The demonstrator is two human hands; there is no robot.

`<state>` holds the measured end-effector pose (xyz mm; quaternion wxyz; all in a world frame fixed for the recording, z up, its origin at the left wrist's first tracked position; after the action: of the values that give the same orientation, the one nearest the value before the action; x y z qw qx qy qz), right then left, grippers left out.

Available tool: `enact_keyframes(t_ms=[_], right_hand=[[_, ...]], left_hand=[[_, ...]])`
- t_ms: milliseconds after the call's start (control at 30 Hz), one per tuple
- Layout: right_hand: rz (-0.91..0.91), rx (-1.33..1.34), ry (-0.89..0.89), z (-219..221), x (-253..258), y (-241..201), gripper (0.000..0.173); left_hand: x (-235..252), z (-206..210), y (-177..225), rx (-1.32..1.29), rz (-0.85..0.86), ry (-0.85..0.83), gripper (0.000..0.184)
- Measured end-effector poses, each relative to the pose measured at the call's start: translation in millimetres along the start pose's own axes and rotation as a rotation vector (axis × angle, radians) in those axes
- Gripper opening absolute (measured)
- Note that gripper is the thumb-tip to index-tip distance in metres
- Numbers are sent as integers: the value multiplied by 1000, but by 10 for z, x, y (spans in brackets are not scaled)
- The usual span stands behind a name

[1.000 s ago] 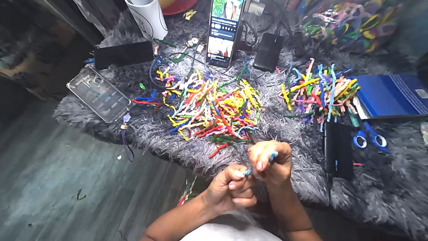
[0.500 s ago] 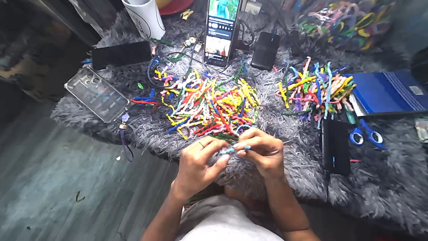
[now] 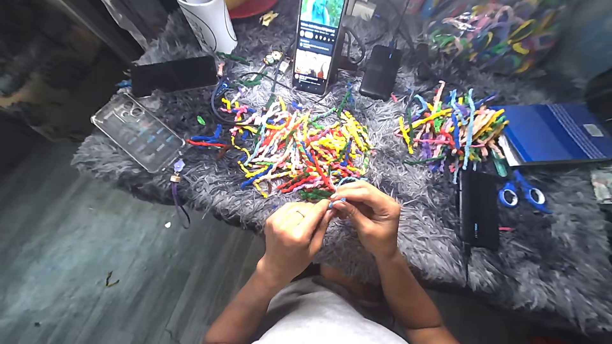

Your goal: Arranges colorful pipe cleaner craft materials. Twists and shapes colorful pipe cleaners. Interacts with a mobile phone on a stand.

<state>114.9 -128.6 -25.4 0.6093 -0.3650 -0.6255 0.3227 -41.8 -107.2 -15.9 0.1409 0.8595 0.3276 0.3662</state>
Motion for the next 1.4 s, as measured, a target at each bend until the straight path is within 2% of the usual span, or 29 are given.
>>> enact_keyframes(t_ms=[100, 167, 333, 433, 500, 533, 600, 767, 900, 967, 1067, 1167, 1233, 1300, 1400], right_hand=[[20, 24, -18, -29, 7, -19, 9], [27, 115, -27, -51, 4, -21, 10], [-24, 402, -159, -65, -2, -12, 15], [-57, 435, -233, -40, 10, -17, 13], [-81, 438, -268, -46, 11, -22, 12], [-84, 450, -278, -53, 13, -27, 12], [-85, 458, -268, -68, 15, -38, 13], [30, 390, -76, -72, 21, -9, 18], [140, 347, -24, -40, 24, 26, 17], [138, 319, -10, -34, 22, 37, 8], [133, 289, 26, -47, 12, 38, 7], [134, 275, 52, -50, 13, 41, 8], [132, 290, 86, -50, 10, 41, 9], [130, 322, 89, -60, 6, 39, 10], [129, 448, 68, -82, -4, 59, 12]], left_hand=[[19, 50, -25, -242, -2, -64, 26], [35, 78, -35, -632, -43, -187, 28], [-43, 231, -15, -1808, -201, -571, 24], [-177, 424, 113, -2408, -211, -650, 21], [-228, 500, 189, -2606, -178, -659, 21], [-228, 510, 197, -2603, -166, -664, 22], [-179, 482, 161, -2404, -175, -633, 22], [30, 193, -66, -1345, -179, -269, 22], [82, 41, -101, -614, -39, -35, 24], [91, 25, -50, -370, 7, 24, 24], [83, 45, 25, -125, 45, 73, 22], [85, 69, 54, -24, 63, 83, 20], [92, 79, 41, -103, 58, 50, 20], [107, 93, 18, -305, 24, -26, 23], [120, 171, 5, -853, -124, -231, 26]])
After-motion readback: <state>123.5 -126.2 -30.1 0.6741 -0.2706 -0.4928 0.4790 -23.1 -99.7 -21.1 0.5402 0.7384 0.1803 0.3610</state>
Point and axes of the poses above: each hand's wrist, its own x-axis towards the middle knuckle, its own z-axis out of the palm, y = z × x, the point moved 3 cm from there along x, towards the middle knuckle, and after that the axes turned 9 degrees about -y, right-handed, at the moved point
